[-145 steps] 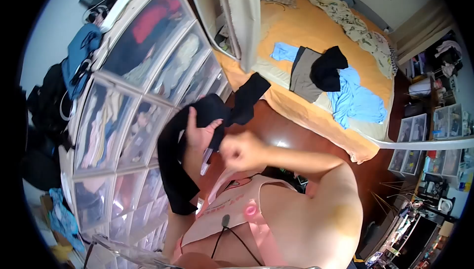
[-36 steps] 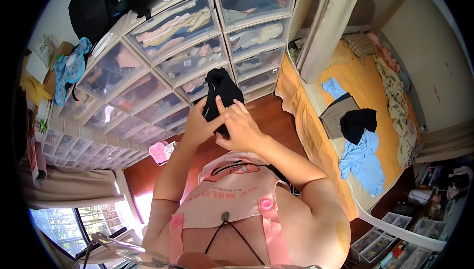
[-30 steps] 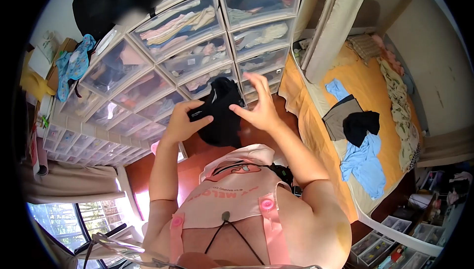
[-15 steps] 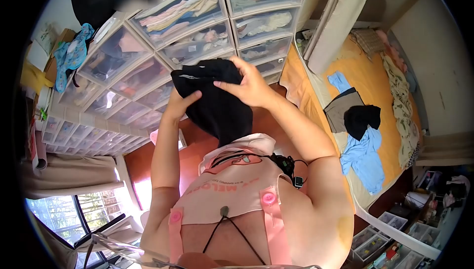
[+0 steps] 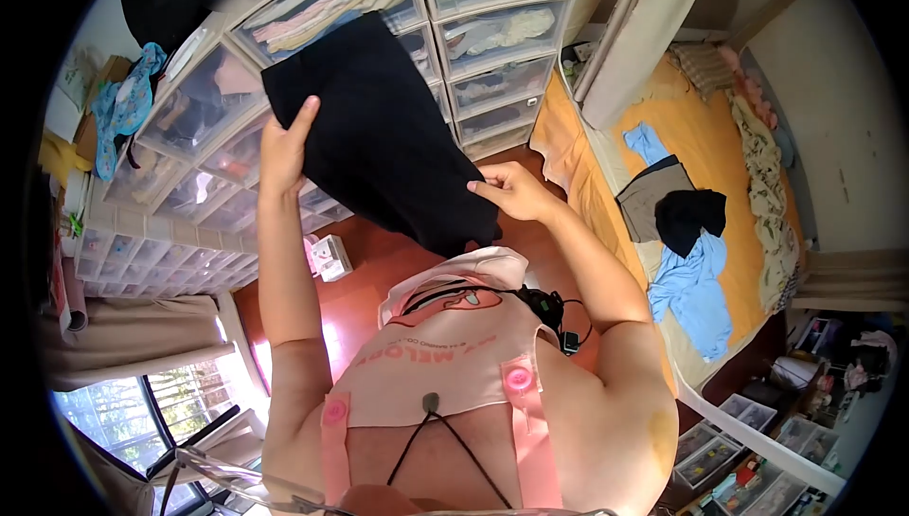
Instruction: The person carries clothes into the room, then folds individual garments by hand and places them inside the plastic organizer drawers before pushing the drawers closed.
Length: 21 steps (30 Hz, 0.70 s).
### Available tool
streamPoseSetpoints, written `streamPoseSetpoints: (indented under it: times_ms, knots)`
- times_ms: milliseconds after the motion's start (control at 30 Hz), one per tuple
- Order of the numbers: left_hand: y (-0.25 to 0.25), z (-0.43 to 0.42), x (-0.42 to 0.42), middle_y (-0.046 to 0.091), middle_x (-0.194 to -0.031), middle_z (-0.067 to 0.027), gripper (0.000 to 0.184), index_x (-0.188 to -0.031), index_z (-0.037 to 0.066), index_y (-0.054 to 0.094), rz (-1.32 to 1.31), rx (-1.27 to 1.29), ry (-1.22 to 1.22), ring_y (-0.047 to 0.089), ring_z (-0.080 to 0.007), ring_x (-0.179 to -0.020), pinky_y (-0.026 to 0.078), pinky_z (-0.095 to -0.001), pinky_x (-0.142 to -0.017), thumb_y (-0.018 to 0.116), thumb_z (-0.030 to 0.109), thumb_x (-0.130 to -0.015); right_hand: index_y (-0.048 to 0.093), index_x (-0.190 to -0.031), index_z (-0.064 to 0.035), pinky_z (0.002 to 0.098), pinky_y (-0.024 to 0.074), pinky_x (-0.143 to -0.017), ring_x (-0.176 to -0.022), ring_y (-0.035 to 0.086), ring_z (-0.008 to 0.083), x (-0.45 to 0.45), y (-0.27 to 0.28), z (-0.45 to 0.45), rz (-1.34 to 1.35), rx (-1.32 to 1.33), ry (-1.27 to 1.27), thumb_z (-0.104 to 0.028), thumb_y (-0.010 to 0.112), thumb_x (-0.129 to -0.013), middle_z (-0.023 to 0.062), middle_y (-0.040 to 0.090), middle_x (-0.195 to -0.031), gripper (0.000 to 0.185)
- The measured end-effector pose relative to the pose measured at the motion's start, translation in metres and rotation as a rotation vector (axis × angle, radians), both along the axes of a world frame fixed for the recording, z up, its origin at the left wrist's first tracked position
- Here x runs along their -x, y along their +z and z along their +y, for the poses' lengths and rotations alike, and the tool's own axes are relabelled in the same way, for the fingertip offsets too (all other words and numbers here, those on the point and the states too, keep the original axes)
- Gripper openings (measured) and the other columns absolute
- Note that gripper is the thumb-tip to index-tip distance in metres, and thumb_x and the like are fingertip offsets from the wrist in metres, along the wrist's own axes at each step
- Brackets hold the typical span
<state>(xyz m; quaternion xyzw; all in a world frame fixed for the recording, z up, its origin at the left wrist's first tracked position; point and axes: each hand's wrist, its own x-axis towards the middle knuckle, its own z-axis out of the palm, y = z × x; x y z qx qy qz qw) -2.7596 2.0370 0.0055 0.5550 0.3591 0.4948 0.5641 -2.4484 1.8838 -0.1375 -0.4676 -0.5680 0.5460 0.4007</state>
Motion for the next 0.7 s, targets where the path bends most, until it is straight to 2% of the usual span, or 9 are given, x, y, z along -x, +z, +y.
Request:
streamPoseSetpoints:
  times_ms: [200, 300, 400, 433, 500, 533, 633, 667, 700]
  knots:
    - [0.009, 0.018, 0.025, 0.071, -0.122, -0.0105, 0.039, -0.131, -0.005, 0.064, 0.135, -0.198, 0.083, 0.068, -0.0174, -0.107, 0.053, -0.0298, -0.096, 0.071, 0.017, -0.100, 0.075, -0.106, -0.0001, 0.0235, 0.0374, -0.057, -0.069, 0.047, 0.0023, -0.006, 0.034, -0.012, -0.252, -0.397, -0.314, -0.010, 0.066, -0.101, -0.0041, 0.060, -0.073, 0.014]
    - [0.021, 0.006, 0.014, 0.068, -0.130, -0.0123, 0.040, -0.135, -0.004, 0.060, -0.149, -0.109, 0.013, 0.066, -0.0198, -0.113, 0.052, -0.0323, -0.100, 0.067, 0.018, -0.102, 0.072, -0.084, -0.0031, 0.0257, 0.0348, -0.051, -0.055, 0.046, 0.0071, -0.018, 0.023, -0.007, -0.055, -0.279, -0.200, -0.024, 0.068, -0.102, -0.0011, 0.060, -0.065, 0.027]
    - [0.033, -0.017, -0.008, 0.068, -0.128, -0.0113, 0.040, -0.134, -0.003, 0.061, -0.138, -0.116, -0.021, 0.066, -0.0199, -0.114, 0.052, -0.0331, -0.100, 0.068, 0.019, -0.102, 0.066, -0.076, -0.0102, 0.0252, 0.0277, -0.048, -0.054, 0.041, 0.0056, -0.001, 0.028, -0.012, 0.331, 0.176, -0.045, -0.041, 0.066, -0.101, -0.0044, 0.053, -0.064, 0.040]
    - [0.036, -0.023, -0.015, 0.069, -0.126, -0.0101, 0.039, -0.133, -0.003, 0.062, -0.067, -0.146, -0.033, 0.066, -0.0191, -0.112, 0.052, -0.0328, -0.100, 0.069, 0.019, -0.101, 0.066, -0.085, -0.0128, 0.0248, 0.0269, -0.049, -0.055, 0.044, 0.0055, -0.003, 0.005, -0.013, 0.246, 0.270, 0.050, -0.054, 0.062, -0.100, -0.0068, 0.052, -0.066, 0.044]
    - [0.031, -0.033, -0.031, 0.071, -0.120, -0.0067, 0.036, -0.127, -0.001, 0.066, -0.074, -0.190, -0.059, 0.066, -0.0153, -0.108, 0.051, -0.0314, -0.097, 0.074, 0.016, -0.097, 0.068, -0.105, -0.0075, 0.0248, 0.0430, -0.059, -0.071, 0.061, 0.0091, 0.008, -0.061, -0.006, 0.432, 0.283, 0.097, -0.048, 0.059, -0.103, -0.0009, 0.066, -0.083, 0.042]
    - [0.033, -0.039, -0.034, 0.072, -0.120, -0.0065, 0.035, -0.126, -0.002, 0.067, -0.024, -0.223, -0.062, 0.066, -0.0147, -0.107, 0.051, -0.0309, -0.096, 0.074, 0.016, -0.097, 0.066, -0.125, -0.0021, 0.0296, 0.0540, -0.085, -0.101, 0.070, 0.0163, 0.034, -0.016, -0.014, 0.799, 0.211, 0.168, -0.044, 0.055, -0.106, 0.0087, 0.073, -0.111, 0.047]
    - [0.043, -0.044, -0.037, 0.072, -0.118, -0.0059, 0.033, -0.123, -0.003, 0.068, 0.011, -0.282, -0.051, 0.065, -0.0132, -0.105, 0.051, -0.0294, -0.094, 0.075, 0.016, -0.097, 0.058, -0.140, 0.0007, 0.0369, 0.0502, -0.106, -0.121, 0.066, 0.0226, 0.049, 0.005, 0.000, 0.942, 0.157, -0.079, -0.041, 0.053, -0.107, 0.0139, 0.067, -0.134, 0.053]
    - [0.047, -0.041, -0.035, 0.072, -0.117, -0.0060, 0.033, -0.123, -0.003, 0.068, 0.012, -0.301, -0.037, 0.065, -0.0132, -0.105, 0.051, -0.0293, -0.094, 0.075, 0.016, -0.097, 0.056, -0.141, -0.0006, 0.0393, 0.0510, -0.105, -0.119, 0.067, 0.0249, 0.053, 0.022, 0.001, 1.062, 0.278, -0.262, -0.045, 0.048, -0.108, 0.0132, 0.067, -0.133, 0.055]
    - [0.051, -0.040, -0.034, 0.072, -0.117, -0.0061, 0.033, -0.123, -0.003, 0.068, 0.013, -0.319, -0.023, 0.065, -0.0131, -0.105, 0.050, -0.0292, -0.094, 0.075, 0.016, -0.097, 0.051, -0.145, -0.0019, 0.0412, 0.0508, -0.106, -0.121, 0.066, 0.0273, 0.048, 0.023, 0.005, 1.142, 0.223, -0.186, -0.050, 0.043, -0.108, 0.0140, 0.067, -0.134, 0.061]
